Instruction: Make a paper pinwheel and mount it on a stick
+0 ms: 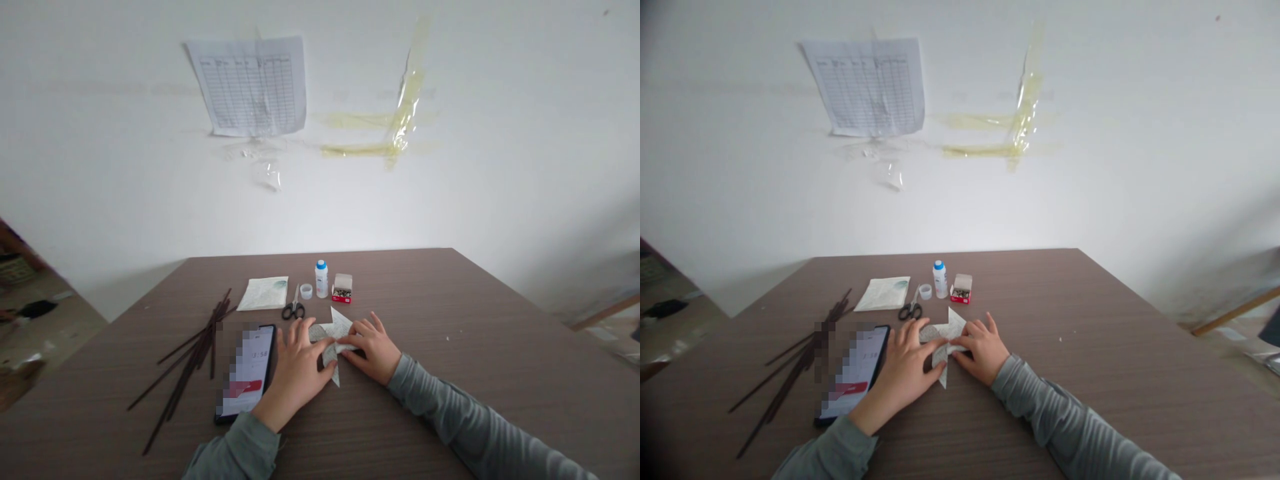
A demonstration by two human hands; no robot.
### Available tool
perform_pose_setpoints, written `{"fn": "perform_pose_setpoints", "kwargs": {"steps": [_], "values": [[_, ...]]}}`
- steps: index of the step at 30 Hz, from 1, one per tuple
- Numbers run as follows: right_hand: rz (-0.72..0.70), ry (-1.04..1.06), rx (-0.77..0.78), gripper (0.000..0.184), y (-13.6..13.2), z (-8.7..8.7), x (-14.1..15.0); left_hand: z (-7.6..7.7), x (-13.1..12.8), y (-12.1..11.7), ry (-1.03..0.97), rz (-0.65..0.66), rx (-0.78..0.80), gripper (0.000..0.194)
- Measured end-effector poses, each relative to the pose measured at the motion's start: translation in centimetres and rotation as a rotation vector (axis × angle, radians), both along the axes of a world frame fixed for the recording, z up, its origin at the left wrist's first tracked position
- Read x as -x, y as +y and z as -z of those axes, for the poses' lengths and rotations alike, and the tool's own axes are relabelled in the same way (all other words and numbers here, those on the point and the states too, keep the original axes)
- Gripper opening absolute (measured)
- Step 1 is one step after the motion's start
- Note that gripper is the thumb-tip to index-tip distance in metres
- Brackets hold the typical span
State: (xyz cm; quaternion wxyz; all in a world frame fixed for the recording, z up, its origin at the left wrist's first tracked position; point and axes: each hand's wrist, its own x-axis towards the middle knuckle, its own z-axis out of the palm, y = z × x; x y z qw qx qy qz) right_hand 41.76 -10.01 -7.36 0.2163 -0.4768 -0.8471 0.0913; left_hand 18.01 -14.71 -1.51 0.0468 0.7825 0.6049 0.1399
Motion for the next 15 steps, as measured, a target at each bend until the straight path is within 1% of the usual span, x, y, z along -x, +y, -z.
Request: {"fn": "perform_pose_setpoints", "kwargs": {"steps": [4,7,15], "values": [[0.000,0.007,-0.012,0.035,0.24,0.72,-0.04,-0.26,0.09,0.01,-0.009,0.013,0.024,0.046],[0.002,0.005,-0.027,0.034,0.29,0.93,-0.05,-0.29,0.08,0.07,-0.007,0.014,0.031,0.045],[0.019,-0.032,0.029,0.031,-0.01,-0.05,0.02,-0.45,0.11,0.16,0.006,0.010,0.052,0.050]]}}
